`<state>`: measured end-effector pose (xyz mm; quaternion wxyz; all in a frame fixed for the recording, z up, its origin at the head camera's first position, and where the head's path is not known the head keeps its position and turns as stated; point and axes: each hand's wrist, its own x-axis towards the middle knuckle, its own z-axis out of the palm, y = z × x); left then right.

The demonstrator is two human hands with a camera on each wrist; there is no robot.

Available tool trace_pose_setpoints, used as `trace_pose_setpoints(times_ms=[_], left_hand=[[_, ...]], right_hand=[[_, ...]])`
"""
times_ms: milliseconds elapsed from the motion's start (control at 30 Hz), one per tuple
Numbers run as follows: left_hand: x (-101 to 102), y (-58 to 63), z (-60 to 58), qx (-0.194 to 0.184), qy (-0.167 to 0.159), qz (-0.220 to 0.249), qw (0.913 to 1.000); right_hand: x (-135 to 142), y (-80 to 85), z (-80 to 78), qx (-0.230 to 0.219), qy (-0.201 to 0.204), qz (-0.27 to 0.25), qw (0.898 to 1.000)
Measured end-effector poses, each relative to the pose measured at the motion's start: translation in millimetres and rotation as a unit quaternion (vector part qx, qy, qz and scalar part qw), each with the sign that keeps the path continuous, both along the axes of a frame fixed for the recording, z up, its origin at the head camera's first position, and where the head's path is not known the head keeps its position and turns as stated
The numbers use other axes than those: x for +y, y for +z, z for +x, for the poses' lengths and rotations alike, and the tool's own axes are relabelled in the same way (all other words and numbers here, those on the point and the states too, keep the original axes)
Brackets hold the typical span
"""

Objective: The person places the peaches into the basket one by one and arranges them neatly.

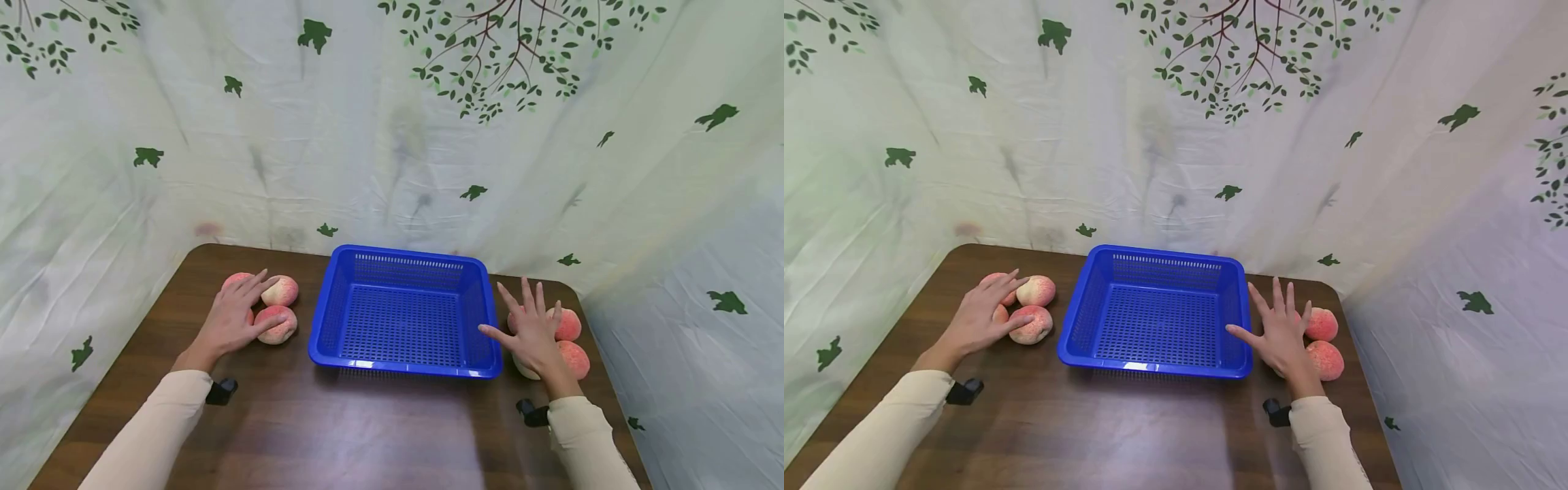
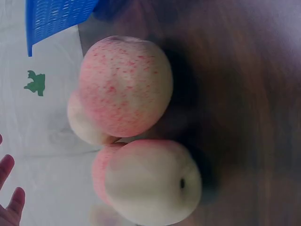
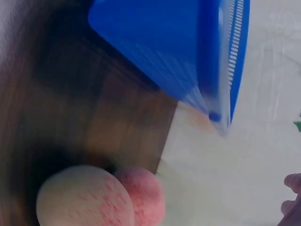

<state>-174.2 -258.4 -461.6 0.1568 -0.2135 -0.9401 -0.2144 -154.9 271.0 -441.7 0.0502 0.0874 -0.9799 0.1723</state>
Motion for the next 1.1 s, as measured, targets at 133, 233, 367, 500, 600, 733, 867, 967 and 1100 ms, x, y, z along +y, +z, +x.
trace_pose_setpoints(times_ms=[133,233,367,500,600,733,867,967,1100], left_hand=[[0,-12.2,0.6,-0.012,0.010,0.014,0.9998],[1,-22.5,-0.1,-0.010,0.010,0.033,0.9993],[3,-37.0,-1.3,-0.011,0.003,0.063,0.9979],[6,-48.9,-1.2,-0.044,0.010,0.099,0.9941],[9,-55.8,-0.5,-0.066,0.019,0.126,0.9896],[13,-65.0,0.2,-0.055,0.014,0.158,0.9859],[15,-72.9,0.8,-0.025,0.009,0.178,0.9836],[17,-77.0,0.6,-0.008,0.012,0.182,0.9832],[19,-81.1,-0.7,0.008,0.022,0.166,0.9858]], right_hand=[[-6,-8.2,4.4,0.003,0.011,-0.013,1.000],[-11,-16.3,8.5,0.012,0.017,-0.021,1.000],[-18,-27.4,16.3,0.026,0.027,-0.040,0.999],[-26,-38.9,24.8,0.043,0.046,-0.056,0.996],[-31,-48.2,30.8,0.064,0.067,-0.080,0.992],[-37,-59.7,39.1,0.090,0.098,-0.132,0.982],[-44,-67.9,46.7,0.118,0.115,-0.157,0.974],[-47,-73.2,50.8,0.150,0.122,-0.160,0.968],[-52,-80.0,54.1,0.205,0.138,-0.165,0.955]])
